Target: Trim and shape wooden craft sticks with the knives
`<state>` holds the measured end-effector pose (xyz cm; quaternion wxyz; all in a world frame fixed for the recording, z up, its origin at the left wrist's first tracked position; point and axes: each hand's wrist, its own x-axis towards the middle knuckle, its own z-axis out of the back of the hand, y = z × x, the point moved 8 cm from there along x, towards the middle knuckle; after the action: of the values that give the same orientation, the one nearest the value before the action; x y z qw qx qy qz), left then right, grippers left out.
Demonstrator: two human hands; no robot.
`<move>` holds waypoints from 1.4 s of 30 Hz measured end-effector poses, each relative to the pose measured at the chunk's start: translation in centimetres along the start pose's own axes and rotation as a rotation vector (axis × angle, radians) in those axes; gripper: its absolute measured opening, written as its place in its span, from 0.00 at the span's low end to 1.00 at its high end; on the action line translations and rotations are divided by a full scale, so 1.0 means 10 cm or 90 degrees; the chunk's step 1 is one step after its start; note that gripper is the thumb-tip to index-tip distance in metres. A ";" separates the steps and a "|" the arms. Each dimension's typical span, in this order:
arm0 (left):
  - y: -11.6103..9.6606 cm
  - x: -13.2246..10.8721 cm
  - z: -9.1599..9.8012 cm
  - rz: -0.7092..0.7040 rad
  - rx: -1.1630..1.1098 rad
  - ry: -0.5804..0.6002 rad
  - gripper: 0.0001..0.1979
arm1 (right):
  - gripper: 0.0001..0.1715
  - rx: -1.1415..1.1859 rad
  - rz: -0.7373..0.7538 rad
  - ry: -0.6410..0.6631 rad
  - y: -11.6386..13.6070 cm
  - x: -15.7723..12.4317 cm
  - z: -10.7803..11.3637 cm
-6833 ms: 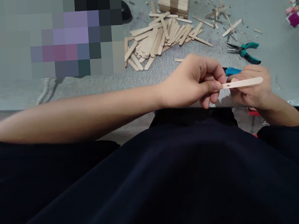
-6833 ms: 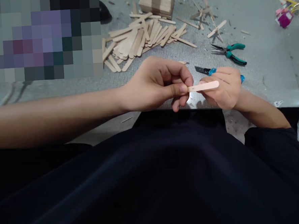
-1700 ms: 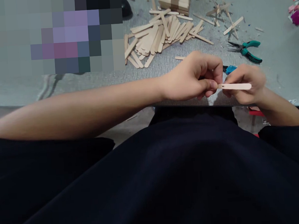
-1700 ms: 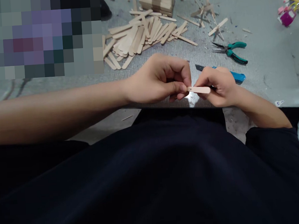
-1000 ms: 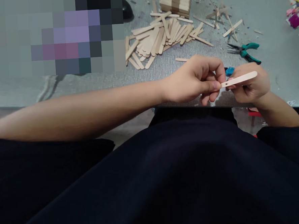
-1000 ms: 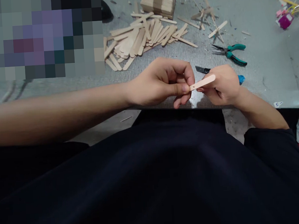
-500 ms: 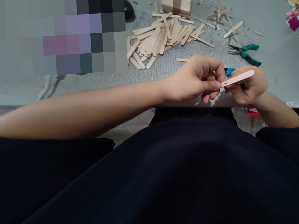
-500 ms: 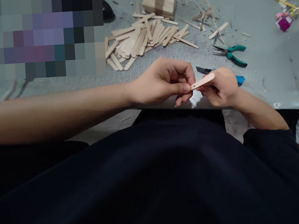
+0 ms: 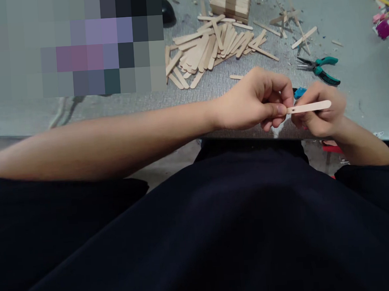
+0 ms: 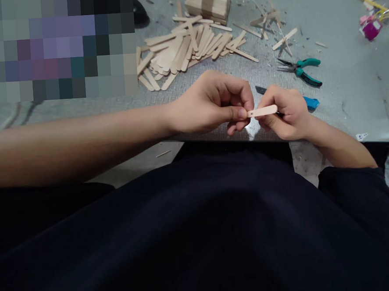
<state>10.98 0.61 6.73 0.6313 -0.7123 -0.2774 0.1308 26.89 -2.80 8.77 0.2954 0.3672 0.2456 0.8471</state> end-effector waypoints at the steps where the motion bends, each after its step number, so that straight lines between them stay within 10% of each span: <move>1: -0.01 0.00 0.00 0.005 -0.004 -0.004 0.18 | 0.21 -0.035 0.008 0.003 0.00 -0.02 0.02; 8: -0.02 -0.01 -0.01 0.016 -0.020 -0.014 0.19 | 0.32 -0.355 0.100 0.003 -0.06 -0.07 0.09; 25: -0.02 -0.01 0.04 0.056 0.030 -0.029 0.15 | 0.15 0.061 0.038 -0.029 0.10 0.09 -0.07; 32: -0.03 -0.01 0.03 0.030 0.010 -0.027 0.17 | 0.18 -0.234 0.181 -0.029 0.09 -0.02 0.07; 36: 0.01 -0.01 0.05 0.023 -0.002 -0.021 0.17 | 0.32 -0.413 0.098 0.037 -0.14 -0.08 0.06; 42: 0.02 0.00 0.08 0.019 0.004 -0.029 0.17 | 0.26 -0.291 0.111 -0.031 0.07 0.00 0.05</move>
<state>10.59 1.27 6.36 0.6252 -0.7110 -0.2806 0.1578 27.05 -3.15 9.53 0.3024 0.3310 0.0077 0.8938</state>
